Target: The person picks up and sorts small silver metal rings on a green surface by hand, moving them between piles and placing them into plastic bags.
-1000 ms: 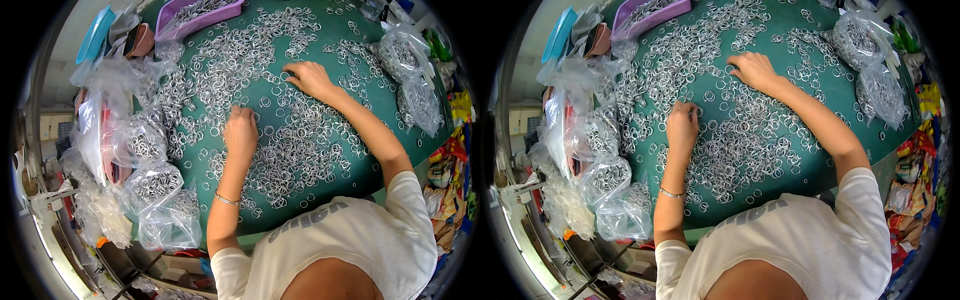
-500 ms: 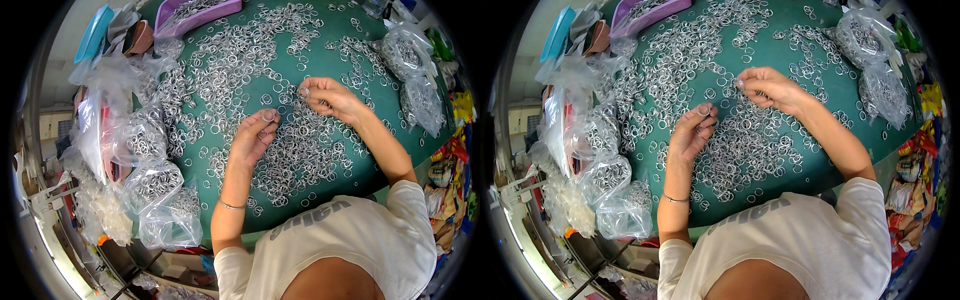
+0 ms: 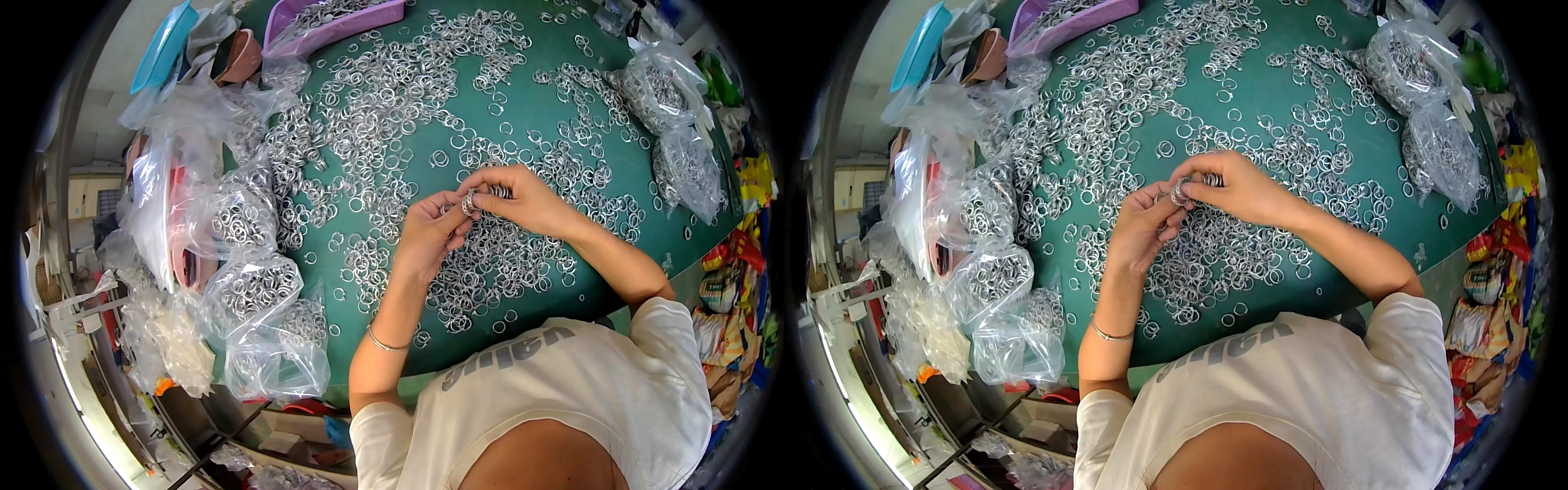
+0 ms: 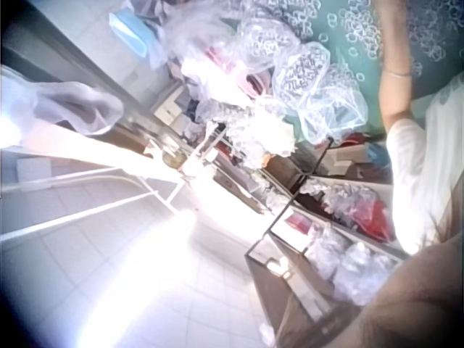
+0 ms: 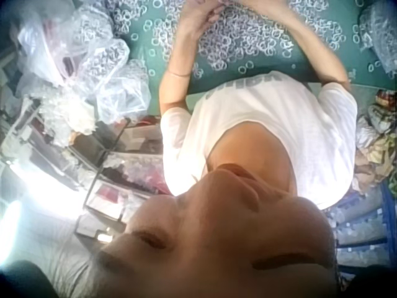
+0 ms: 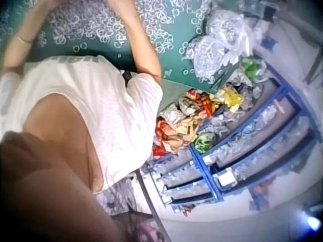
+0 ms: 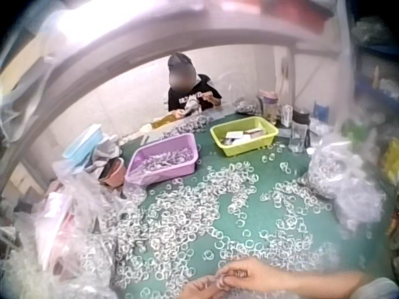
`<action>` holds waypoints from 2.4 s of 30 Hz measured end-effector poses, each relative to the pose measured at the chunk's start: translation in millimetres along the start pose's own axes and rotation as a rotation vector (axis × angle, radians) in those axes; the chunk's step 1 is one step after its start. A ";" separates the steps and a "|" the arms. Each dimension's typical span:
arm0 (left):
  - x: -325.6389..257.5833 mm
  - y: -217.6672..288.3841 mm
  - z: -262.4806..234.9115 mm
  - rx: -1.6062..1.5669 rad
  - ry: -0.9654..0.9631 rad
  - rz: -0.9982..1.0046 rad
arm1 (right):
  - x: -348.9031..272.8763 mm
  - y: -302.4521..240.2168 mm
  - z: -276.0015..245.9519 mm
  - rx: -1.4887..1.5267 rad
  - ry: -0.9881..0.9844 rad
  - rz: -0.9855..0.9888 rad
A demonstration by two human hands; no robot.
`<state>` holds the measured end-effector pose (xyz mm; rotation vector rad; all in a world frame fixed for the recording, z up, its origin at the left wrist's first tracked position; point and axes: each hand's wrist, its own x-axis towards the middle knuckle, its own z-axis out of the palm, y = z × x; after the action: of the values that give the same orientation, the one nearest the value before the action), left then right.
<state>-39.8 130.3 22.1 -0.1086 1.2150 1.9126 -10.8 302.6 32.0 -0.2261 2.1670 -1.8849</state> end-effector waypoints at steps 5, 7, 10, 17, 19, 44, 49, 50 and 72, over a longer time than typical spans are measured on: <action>-12.6 -8.1 10.5 0.068 0.143 0.133 | -9.3 -1.2 13.2 -0.065 0.198 -0.043; -19.7 -8.6 14.4 0.059 0.168 0.216 | -9.8 -5.4 12.9 0.003 0.199 -0.006; -20.9 -21.3 11.8 0.445 0.280 0.502 | -13.9 -9.6 16.6 0.028 0.149 0.088; -49.4 -13.2 6.7 0.723 0.376 0.655 | -13.8 -18.1 32.7 0.310 -0.002 0.274; -59.4 -14.9 2.5 0.722 0.386 0.688 | -14.2 -21.3 36.4 0.367 -0.056 0.291; -289.6 165.7 -389.8 0.813 1.849 0.798 | -32.2 -11.1 38.7 0.527 -0.091 0.364; -249.2 164.6 -225.1 0.059 0.931 1.155 | -29.8 -16.5 25.8 1.051 0.315 0.629; -255.1 151.5 -188.8 0.011 0.911 1.082 | -34.8 -6.5 19.8 1.199 0.113 0.503; -50.4 -71.3 24.5 -0.488 0.134 0.003 | -107.6 32.1 -21.0 0.685 0.325 0.367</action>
<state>49.9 131.2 8.7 -0.4985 0.8062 2.1972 87.3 357.9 12.9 0.5988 1.4402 -2.3926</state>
